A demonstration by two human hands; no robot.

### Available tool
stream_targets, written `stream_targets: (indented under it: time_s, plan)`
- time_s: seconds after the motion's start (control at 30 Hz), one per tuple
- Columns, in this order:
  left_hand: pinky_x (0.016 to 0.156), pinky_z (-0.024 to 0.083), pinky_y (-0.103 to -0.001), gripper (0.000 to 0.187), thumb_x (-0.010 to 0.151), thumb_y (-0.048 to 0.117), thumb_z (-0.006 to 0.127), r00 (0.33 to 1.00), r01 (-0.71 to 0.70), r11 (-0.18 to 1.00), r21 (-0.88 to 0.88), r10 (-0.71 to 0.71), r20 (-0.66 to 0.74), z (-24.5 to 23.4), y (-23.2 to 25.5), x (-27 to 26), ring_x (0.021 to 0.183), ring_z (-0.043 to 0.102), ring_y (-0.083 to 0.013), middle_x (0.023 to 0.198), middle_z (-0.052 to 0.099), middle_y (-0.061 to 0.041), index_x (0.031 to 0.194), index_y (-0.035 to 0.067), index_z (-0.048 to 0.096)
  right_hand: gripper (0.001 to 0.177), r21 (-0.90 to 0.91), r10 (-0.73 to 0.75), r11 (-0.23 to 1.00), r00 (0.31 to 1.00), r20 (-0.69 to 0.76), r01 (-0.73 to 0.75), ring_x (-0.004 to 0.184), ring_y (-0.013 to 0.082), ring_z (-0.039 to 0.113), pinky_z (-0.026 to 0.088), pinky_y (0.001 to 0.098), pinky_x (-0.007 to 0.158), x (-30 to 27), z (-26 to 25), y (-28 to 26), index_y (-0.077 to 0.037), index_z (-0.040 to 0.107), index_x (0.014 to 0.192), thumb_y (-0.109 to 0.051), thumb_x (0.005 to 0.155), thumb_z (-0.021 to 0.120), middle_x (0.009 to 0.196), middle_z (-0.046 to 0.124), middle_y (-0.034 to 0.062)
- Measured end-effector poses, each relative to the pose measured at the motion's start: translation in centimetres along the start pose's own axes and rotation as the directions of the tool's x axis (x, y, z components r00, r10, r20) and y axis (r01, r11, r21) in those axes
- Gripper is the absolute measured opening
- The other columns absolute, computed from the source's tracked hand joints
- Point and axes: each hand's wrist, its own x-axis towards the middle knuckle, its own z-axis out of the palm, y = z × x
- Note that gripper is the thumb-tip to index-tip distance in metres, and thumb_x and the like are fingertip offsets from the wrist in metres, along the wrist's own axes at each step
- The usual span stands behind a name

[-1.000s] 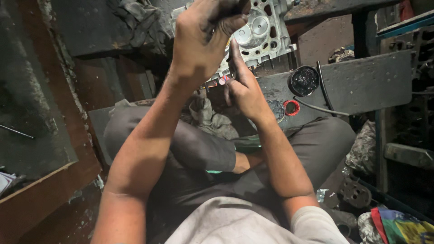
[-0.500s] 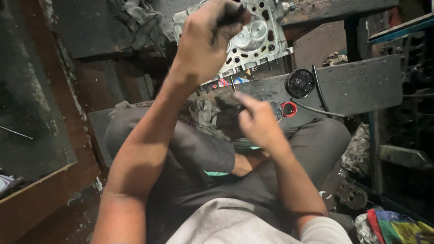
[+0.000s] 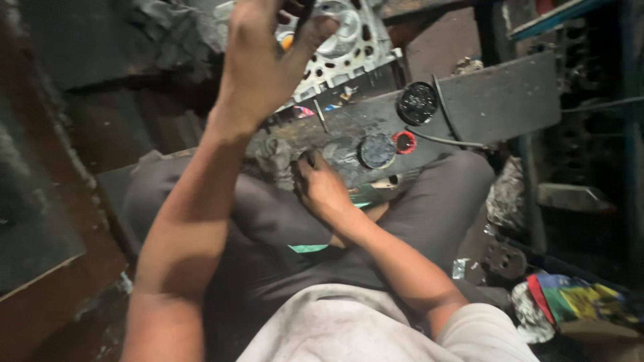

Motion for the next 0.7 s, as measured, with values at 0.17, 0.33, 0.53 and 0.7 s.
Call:
stream_targets:
  time_s: [0.17, 0.33, 0.53, 0.7]
  plan:
    - [0.088, 0.051, -0.042, 0.032, 0.11, 0.027, 0.076, 0.999, -0.05, 0.993, 0.109, 0.049, 0.007, -0.3, 0.2, -0.9, 0.1, 0.064, -0.0315, 0.106, 0.066, -0.015, 0.118, -0.001, 0.062, 0.055, -0.055, 0.063, 0.996, 0.996, -0.067, -0.067, 0.098, 0.0473, 0.063, 0.053, 0.053, 0.08, -2.9, -2.4, 0.6, -0.002, 0.053, 0.13, -0.021, 0.085, 0.076, 0.121, 0.056, 0.0271]
    - [0.087, 0.053, -0.04, 0.028, 0.111, 0.027, 0.068, 1.0, -0.008, 1.0, -0.004, 0.008, 0.007, -0.9, 0.6, -0.5, 0.096, 0.065, -0.0286, 0.108, 0.067, -0.012, 0.116, -0.001, 0.063, 0.073, -0.281, 0.253, 0.911, 0.947, -0.2, -0.303, 0.123, 0.0444, 0.052, 0.045, 0.0526, 0.106, -5.5, -4.8, 4.9, -0.004, 0.044, 0.153, -0.012, 0.084, 0.066, 0.135, 0.05, 0.0254]
    - [0.083, 0.051, -0.041, 0.025, 0.113, 0.023, 0.072, 1.0, -0.01, 0.995, 0.099, 0.01, 0.001, -0.6, 0.9, -0.4, 0.092, 0.064, -0.029, 0.104, 0.068, -0.013, 0.116, -0.001, 0.064, 0.063, -0.372, 0.257, 0.824, 0.868, -0.425, -0.426, 0.148, 0.0489, 0.019, 0.022, 0.0647, 0.118, -4.4, -5.8, 8.0, -0.01, 0.043, 0.158, -0.04, 0.104, 0.057, 0.159, 0.027, 0.0249]
    - [0.089, 0.051, -0.041, 0.024, 0.114, 0.022, 0.067, 0.999, -0.033, 0.998, 0.052, 0.032, 0.015, -0.8, 1.1, -0.3, 0.1, 0.066, -0.0293, 0.11, 0.068, -0.013, 0.115, -0.002, 0.064, 0.055, -0.361, 0.296, 0.823, 0.874, -0.386, -0.438, 0.154, 0.0502, 0.009, 0.019, 0.0695, 0.116, -3.4, -5.1, 8.7, -0.017, 0.048, 0.156, -0.045, 0.109, 0.042, 0.166, 0.018, 0.022]
